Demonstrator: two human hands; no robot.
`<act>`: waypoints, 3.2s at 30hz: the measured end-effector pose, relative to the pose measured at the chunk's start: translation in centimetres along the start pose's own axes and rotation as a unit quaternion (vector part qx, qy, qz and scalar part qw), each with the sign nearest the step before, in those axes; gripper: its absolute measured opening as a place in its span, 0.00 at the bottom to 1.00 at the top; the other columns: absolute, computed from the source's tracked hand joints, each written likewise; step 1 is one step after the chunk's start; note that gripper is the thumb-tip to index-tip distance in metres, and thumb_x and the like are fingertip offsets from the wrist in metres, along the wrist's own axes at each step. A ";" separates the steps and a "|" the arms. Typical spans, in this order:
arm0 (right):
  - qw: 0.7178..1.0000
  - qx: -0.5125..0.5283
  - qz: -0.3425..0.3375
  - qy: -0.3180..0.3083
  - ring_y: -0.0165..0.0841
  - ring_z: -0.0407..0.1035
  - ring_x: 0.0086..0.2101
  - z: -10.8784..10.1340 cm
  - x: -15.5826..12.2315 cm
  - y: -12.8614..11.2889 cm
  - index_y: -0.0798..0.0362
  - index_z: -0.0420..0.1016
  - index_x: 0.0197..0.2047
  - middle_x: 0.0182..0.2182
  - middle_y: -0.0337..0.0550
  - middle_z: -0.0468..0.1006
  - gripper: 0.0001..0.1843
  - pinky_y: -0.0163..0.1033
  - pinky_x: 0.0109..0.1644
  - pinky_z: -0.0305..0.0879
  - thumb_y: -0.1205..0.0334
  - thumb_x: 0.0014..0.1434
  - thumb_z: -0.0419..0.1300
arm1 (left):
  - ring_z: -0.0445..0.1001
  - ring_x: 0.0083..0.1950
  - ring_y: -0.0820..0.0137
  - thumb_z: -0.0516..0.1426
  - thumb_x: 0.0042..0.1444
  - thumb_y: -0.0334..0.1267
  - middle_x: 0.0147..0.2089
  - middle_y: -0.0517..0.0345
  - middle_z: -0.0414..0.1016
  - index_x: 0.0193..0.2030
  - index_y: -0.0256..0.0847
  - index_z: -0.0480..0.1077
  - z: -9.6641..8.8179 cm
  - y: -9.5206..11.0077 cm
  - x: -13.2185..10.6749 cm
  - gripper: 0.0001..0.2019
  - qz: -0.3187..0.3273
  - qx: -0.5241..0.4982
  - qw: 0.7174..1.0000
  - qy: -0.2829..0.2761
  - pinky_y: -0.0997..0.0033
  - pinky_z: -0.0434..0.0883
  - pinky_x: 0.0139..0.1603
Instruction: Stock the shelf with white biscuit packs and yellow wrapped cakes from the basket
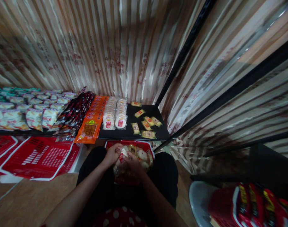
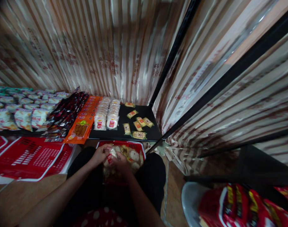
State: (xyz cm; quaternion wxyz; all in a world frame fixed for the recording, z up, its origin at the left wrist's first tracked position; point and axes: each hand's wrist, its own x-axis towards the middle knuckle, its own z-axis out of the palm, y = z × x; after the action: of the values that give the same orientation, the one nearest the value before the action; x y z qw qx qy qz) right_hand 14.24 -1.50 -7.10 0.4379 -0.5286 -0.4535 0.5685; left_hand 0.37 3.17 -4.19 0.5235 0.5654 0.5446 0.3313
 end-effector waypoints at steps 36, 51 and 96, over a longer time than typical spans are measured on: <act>0.992 0.111 0.060 -0.005 0.36 0.73 0.32 1.8 1.7 -6.0 0.51 0.71 0.38 0.32 0.41 0.78 0.22 0.39 0.35 0.68 0.54 0.38 0.68 | 0.74 0.32 0.69 0.59 0.39 0.38 0.34 0.57 0.75 0.41 0.36 0.69 -1.1 2.1 -5.2 0.19 -0.130 -0.312 0.927 0.162 0.75 0.68 0.31; 0.993 0.009 -0.031 0.116 0.35 0.71 0.30 0.7 6.4 -6.6 0.52 0.70 0.37 0.30 0.42 0.78 0.17 0.41 0.38 0.68 0.52 0.44 0.61 | 0.72 0.45 0.64 0.53 0.49 0.34 0.46 0.48 0.72 0.50 0.37 0.67 -0.3 1.9 1.8 0.19 0.028 -0.024 0.966 0.255 0.65 0.69 0.47; 0.898 -0.346 -0.221 0.158 0.37 0.57 0.55 1.6 4.9 -1.2 0.56 0.67 0.53 0.54 0.53 0.65 0.20 0.47 0.59 0.55 0.64 0.60 0.44 | 0.53 0.65 0.57 0.46 0.56 0.29 0.60 0.40 0.61 0.55 0.30 0.62 -0.1 0.3 4.2 0.19 0.273 0.368 0.881 0.115 0.54 0.60 0.61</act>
State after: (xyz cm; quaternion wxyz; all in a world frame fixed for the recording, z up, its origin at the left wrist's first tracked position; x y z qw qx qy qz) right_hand 12.39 3.41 -6.85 0.4082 -0.6156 -0.6515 0.1732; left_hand 1.13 7.23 -4.70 0.1004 0.8016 0.5076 0.2996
